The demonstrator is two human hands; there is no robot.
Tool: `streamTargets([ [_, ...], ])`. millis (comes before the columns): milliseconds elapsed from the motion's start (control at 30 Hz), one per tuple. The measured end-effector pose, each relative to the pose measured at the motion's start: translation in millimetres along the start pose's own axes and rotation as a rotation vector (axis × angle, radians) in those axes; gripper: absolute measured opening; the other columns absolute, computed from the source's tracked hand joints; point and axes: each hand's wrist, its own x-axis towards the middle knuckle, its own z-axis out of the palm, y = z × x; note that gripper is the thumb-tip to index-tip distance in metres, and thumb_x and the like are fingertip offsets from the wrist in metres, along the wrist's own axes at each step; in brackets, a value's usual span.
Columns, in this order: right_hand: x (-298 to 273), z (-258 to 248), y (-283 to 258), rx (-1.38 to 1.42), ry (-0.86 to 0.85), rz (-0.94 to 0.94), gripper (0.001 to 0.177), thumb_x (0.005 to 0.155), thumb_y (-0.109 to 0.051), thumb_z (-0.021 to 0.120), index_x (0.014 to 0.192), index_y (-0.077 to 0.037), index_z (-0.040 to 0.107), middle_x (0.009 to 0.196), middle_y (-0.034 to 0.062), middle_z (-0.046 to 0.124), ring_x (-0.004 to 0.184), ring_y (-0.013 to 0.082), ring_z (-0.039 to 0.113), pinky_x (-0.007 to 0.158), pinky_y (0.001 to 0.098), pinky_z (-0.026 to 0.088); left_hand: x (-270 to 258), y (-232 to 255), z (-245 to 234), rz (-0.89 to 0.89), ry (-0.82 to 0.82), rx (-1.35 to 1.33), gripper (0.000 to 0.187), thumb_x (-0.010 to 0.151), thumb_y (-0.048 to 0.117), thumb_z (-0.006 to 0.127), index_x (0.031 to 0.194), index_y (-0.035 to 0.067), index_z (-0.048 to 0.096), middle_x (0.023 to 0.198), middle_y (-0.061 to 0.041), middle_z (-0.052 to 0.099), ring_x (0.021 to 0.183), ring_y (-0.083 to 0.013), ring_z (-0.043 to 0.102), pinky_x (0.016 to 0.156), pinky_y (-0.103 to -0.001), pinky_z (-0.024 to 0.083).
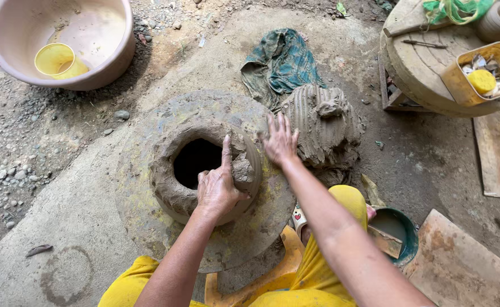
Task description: The person adds a coil of clay to the rim of a ceramic pot on a potter's wheel and shapes the clay by hand while the wheel spins, smoothing the interior and exterior surfaces.
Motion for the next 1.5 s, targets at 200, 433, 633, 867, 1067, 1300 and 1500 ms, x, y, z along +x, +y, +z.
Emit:
streamTargets([
  [200, 0.9, 35.3, 22.0, -0.021, 0.169, -0.04, 0.093, 0.092, -0.075, 0.039, 0.166, -0.028, 0.009, 0.172, 0.019, 0.0, 0.154, 0.0429, 0.018, 0.119, 0.0665, 0.018, 6.7, 8.6, -0.7, -0.135, -0.031, 0.006, 0.151, 0.063, 0.042, 0.097, 0.165, 0.016, -0.01, 0.091, -0.018, 0.078, 0.088, -0.0332, 0.074, 0.094, -0.043, 0.047],
  [433, -26.9, 30.6, 11.5, -0.073, 0.186, -0.003, 0.095, 0.087, -0.057, 0.068, 0.163, -0.031, 0.017, 0.169, 0.0192, 0.008, 0.149, 0.0444, 0.025, 0.118, 0.0627, 0.026, -2.9, 1.4, -15.4, 0.028, 0.025, -0.088, 0.164, 0.051, 0.037, 0.102, 0.159, 0.015, -0.019, 0.09, -0.021, 0.077, 0.088, -0.037, 0.073, 0.098, -0.05, 0.045],
  [633, -69.5, 26.0, 2.0, 0.043, 0.291, 0.094, 0.098, 0.085, -0.055, 0.074, 0.162, -0.029, 0.019, 0.168, 0.0199, 0.01, 0.15, 0.0435, 0.025, 0.115, 0.0635, 0.029, -0.9, -3.8, 0.9, 0.006, 0.053, -0.07, 0.155, 0.059, 0.032, 0.099, 0.162, 0.017, -0.015, 0.092, -0.027, 0.073, 0.088, -0.0462, 0.072, 0.088, -0.052, 0.056],
  [867, -85.0, 12.0, 1.4, 0.442, 0.209, 0.47, 0.1, 0.088, -0.056, 0.069, 0.164, -0.026, 0.012, 0.171, 0.0147, 0.0, 0.15, 0.0411, 0.021, 0.115, 0.0688, 0.021, -13.0, -8.6, -5.6, -0.016, -0.064, -0.064, 0.152, 0.06, 0.033, 0.098, 0.163, 0.018, -0.013, 0.091, -0.024, 0.074, 0.089, -0.0436, 0.072, 0.09, -0.05, 0.056],
  [1067, -54.3, -9.9, 17.2, 0.413, 0.385, 0.385, 0.093, 0.095, -0.055, 0.07, 0.164, -0.019, 0.019, 0.173, 0.017, 0.008, 0.153, 0.0397, 0.025, 0.118, 0.065, 0.029, -15.6, -18.3, -16.3, 0.108, -0.101, -0.061, 0.159, 0.051, 0.036, 0.099, 0.163, 0.014, -0.013, 0.092, -0.023, 0.074, 0.094, -0.0402, 0.072, 0.095, -0.044, 0.054],
  [1300, -28.1, 4.8, 15.4, 0.313, 0.47, 0.254, 0.103, 0.091, -0.048, 0.078, 0.164, -0.02, 0.012, 0.168, 0.0229, 0.004, 0.155, 0.0413, 0.015, 0.119, 0.0657, 0.022, -17.7, -16.9, -2.3, -0.003, -0.078, 0.079, 0.142, 0.073, 0.044, 0.09, 0.163, 0.013, -0.016, 0.097, -0.021, 0.076, 0.094, -0.0368, 0.073, 0.098, -0.046, 0.05],
  [1500, -33.9, 26.2, 11.0, 0.132, 0.319, 0.158, 0.107, 0.085, -0.047, 0.078, 0.164, -0.023, 0.009, 0.167, 0.0254, -0.002, 0.155, 0.0416, 0.014, 0.118, 0.0687, 0.021, 1.3, -38.0, -16.5, 0.375, -0.023, -0.145, 0.178, 0.039, 0.044, 0.107, 0.156, 0.016, -0.025, 0.106, -0.028, 0.073, 0.098, -0.0451, 0.069, 0.091, -0.064, 0.047],
])
